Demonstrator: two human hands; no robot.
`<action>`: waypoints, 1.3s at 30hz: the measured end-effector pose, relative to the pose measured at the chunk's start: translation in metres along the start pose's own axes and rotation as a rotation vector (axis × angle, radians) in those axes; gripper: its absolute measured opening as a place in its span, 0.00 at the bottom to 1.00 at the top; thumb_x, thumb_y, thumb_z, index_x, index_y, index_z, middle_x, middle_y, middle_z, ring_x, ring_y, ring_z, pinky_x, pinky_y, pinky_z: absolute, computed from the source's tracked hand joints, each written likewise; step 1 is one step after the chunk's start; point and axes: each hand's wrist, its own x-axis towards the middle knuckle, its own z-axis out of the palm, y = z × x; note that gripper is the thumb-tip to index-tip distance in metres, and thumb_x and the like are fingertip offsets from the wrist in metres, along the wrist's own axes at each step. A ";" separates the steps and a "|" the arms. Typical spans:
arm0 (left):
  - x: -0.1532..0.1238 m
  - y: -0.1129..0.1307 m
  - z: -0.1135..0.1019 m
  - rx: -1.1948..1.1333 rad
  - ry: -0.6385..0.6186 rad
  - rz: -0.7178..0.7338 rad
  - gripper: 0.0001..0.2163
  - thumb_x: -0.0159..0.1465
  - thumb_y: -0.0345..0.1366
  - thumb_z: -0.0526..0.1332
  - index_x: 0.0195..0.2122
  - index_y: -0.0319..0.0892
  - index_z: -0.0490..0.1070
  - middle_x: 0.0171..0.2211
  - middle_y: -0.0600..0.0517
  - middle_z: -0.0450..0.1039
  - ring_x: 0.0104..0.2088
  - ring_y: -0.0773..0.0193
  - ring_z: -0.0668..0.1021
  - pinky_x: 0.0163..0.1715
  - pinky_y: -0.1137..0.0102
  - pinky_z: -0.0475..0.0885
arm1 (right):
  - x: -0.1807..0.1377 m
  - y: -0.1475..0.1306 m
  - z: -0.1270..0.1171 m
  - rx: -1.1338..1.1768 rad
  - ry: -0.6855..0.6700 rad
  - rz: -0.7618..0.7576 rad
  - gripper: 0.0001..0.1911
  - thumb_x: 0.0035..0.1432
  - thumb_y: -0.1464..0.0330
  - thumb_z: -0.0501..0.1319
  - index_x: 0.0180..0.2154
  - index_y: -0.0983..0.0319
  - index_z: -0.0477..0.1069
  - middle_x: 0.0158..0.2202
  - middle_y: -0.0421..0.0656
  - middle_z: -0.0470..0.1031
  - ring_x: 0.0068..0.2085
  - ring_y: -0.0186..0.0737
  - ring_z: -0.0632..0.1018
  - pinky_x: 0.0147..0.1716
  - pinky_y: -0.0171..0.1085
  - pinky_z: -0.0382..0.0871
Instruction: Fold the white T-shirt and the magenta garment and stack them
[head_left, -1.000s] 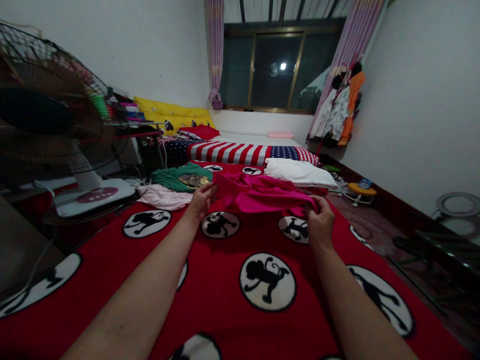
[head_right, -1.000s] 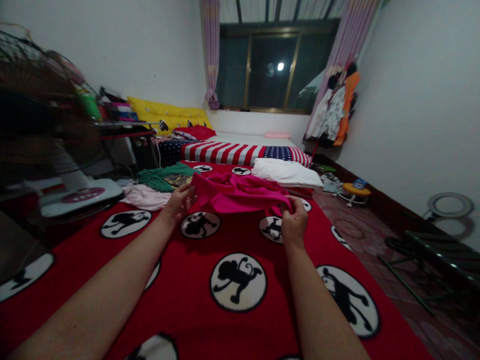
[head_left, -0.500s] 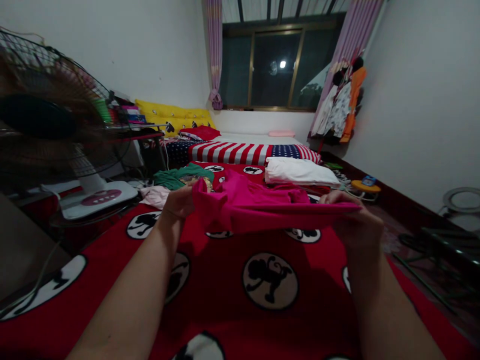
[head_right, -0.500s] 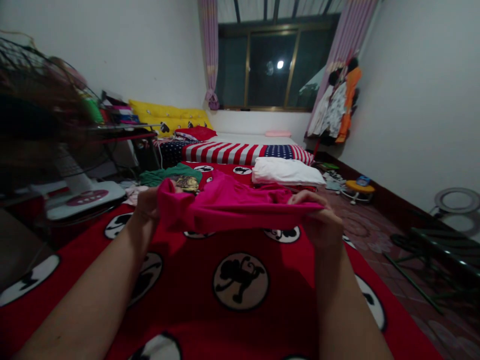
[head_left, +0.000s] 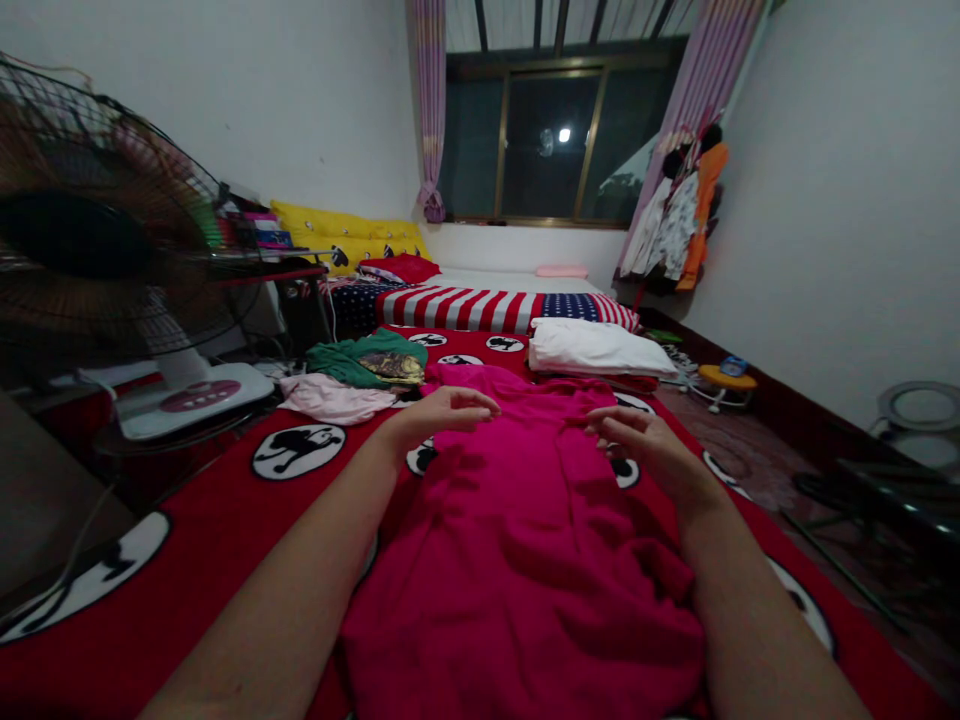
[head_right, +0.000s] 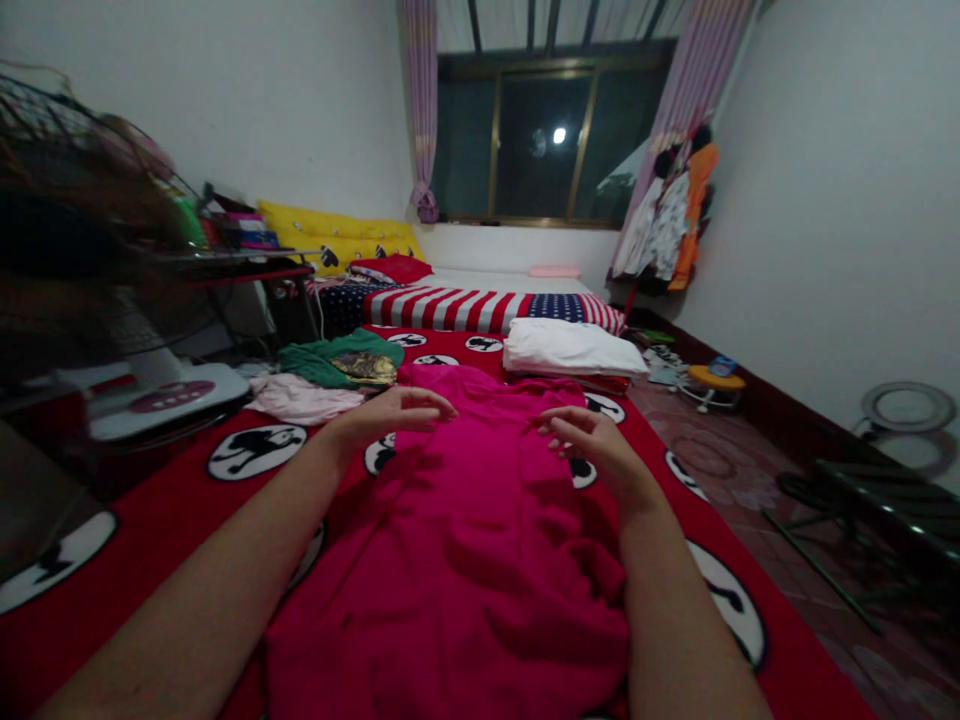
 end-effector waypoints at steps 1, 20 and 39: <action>0.005 -0.006 0.005 0.204 0.094 -0.031 0.18 0.52 0.46 0.67 0.41 0.41 0.77 0.42 0.44 0.78 0.45 0.53 0.78 0.45 0.65 0.71 | 0.005 0.008 0.003 -0.085 0.028 0.012 0.23 0.38 0.55 0.71 0.34 0.64 0.77 0.28 0.43 0.77 0.25 0.34 0.74 0.24 0.33 0.67; 0.002 -0.062 -0.045 0.711 0.824 -0.122 0.09 0.56 0.36 0.60 0.35 0.41 0.77 0.33 0.47 0.79 0.34 0.57 0.79 0.35 0.69 0.70 | 0.018 0.031 -0.007 -0.824 0.396 0.130 0.07 0.46 0.66 0.57 0.21 0.61 0.70 0.17 0.40 0.71 0.23 0.39 0.74 0.21 0.33 0.59; 0.055 0.003 -0.012 1.098 0.291 -0.113 0.12 0.59 0.40 0.61 0.42 0.44 0.78 0.45 0.48 0.77 0.49 0.55 0.75 0.51 0.68 0.67 | 0.014 0.031 -0.029 -0.465 0.654 0.173 0.05 0.37 0.64 0.58 0.18 0.59 0.65 0.18 0.40 0.64 0.27 0.41 0.70 0.26 0.35 0.60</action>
